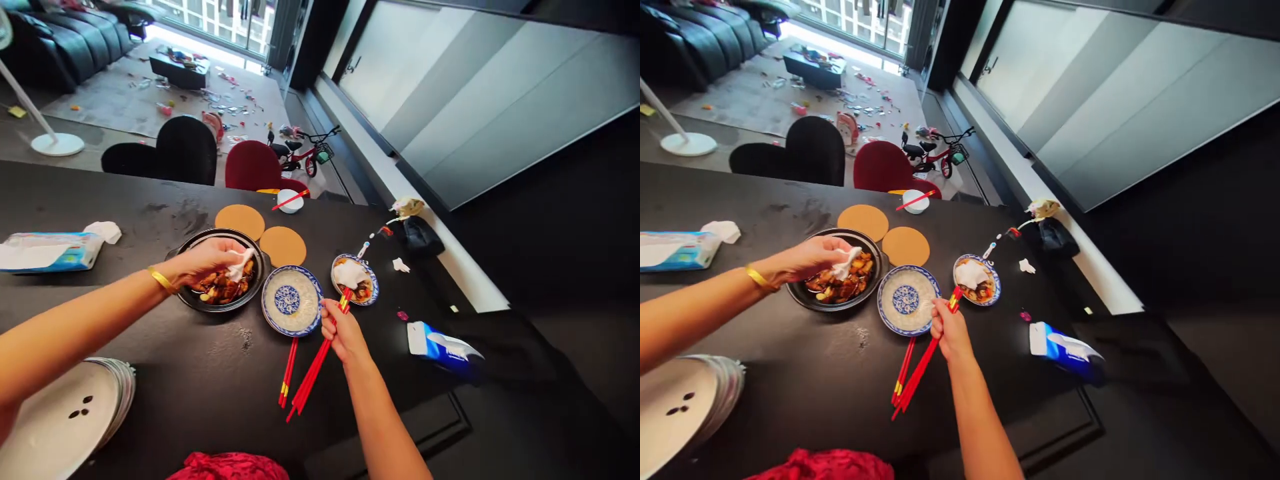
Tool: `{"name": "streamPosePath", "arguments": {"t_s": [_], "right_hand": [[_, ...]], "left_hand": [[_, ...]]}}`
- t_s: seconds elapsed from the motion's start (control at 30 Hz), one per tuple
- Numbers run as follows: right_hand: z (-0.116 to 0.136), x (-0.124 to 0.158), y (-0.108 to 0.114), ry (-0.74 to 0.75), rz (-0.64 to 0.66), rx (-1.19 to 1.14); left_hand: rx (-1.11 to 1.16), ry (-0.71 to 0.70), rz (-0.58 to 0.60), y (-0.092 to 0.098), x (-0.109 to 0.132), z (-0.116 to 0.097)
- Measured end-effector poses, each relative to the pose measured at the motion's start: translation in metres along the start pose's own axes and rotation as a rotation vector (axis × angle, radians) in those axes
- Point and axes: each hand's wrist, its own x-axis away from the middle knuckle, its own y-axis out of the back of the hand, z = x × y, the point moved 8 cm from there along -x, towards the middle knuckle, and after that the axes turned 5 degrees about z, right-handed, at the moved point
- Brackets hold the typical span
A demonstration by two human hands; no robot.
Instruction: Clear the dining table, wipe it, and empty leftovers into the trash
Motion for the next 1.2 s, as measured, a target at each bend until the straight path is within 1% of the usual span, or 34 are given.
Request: {"name": "streamPosePath", "arguments": {"t_s": [0.07,0.1,0.17,0.27,0.37,0.43,0.53,0.6,0.67,0.77,0.83,0.87,0.97,1.03,1.1,1.17,1.2], "right_hand": [[-0.007,-0.016,0.048,-0.026,-0.178,-0.104],[-0.010,-0.024,0.070,-0.038,-0.251,-0.131],[-0.016,-0.040,0.109,-0.060,-0.347,-0.150],[-0.022,-0.065,0.154,-0.096,-0.419,-0.163],[-0.022,-0.092,0.179,-0.100,-0.402,-0.158],[-0.021,-0.108,0.186,-0.096,-0.350,-0.140],[-0.018,-0.128,0.184,-0.091,-0.239,-0.091],[-0.017,-0.136,0.180,-0.084,-0.173,-0.053],[-0.016,-0.142,0.178,-0.074,-0.138,-0.015],[-0.016,-0.147,0.178,-0.061,-0.119,0.033],[-0.017,-0.147,0.180,-0.056,-0.106,0.057],[-0.017,-0.147,0.181,-0.055,-0.097,0.067],[-0.019,-0.143,0.183,-0.064,-0.073,0.098],[-0.020,-0.139,0.186,-0.079,-0.058,0.127],[-0.018,-0.132,0.191,-0.094,-0.041,0.158],[-0.007,-0.123,0.201,-0.069,-0.047,0.203],[0.003,-0.118,0.208,-0.038,-0.058,0.222]], "left_hand": [[-0.001,-0.015,0.063,-0.051,-0.019,0.004],[-0.005,-0.016,0.067,-0.072,-0.028,0.009],[-0.010,-0.005,0.055,-0.104,-0.048,0.020],[-0.049,-0.003,0.039,-0.141,-0.079,0.039],[-0.173,0.001,-0.041,-0.164,-0.112,0.053],[-0.303,0.003,-0.110,-0.176,-0.134,0.058],[-0.564,-0.032,-0.186,-0.197,-0.165,0.058],[-0.764,-0.112,-0.225,-0.214,-0.183,0.054],[-0.938,-0.245,-0.234,-0.235,-0.197,0.048],[-1.140,-0.443,-0.170,-0.265,-0.215,0.050],[-1.282,-0.512,-0.088,-0.278,-0.225,0.062],[-1.357,-0.533,-0.026,-0.284,-0.229,0.070],[-1.508,-0.538,0.164,-0.291,-0.234,0.099],[-1.542,-0.527,0.218,-0.291,-0.233,0.109],[-1.543,-0.567,0.224,-0.289,-0.230,0.104],[-1.513,-0.635,0.189,-0.281,-0.229,0.084],[-1.495,-0.644,0.145,-0.270,-0.231,0.070]]}}
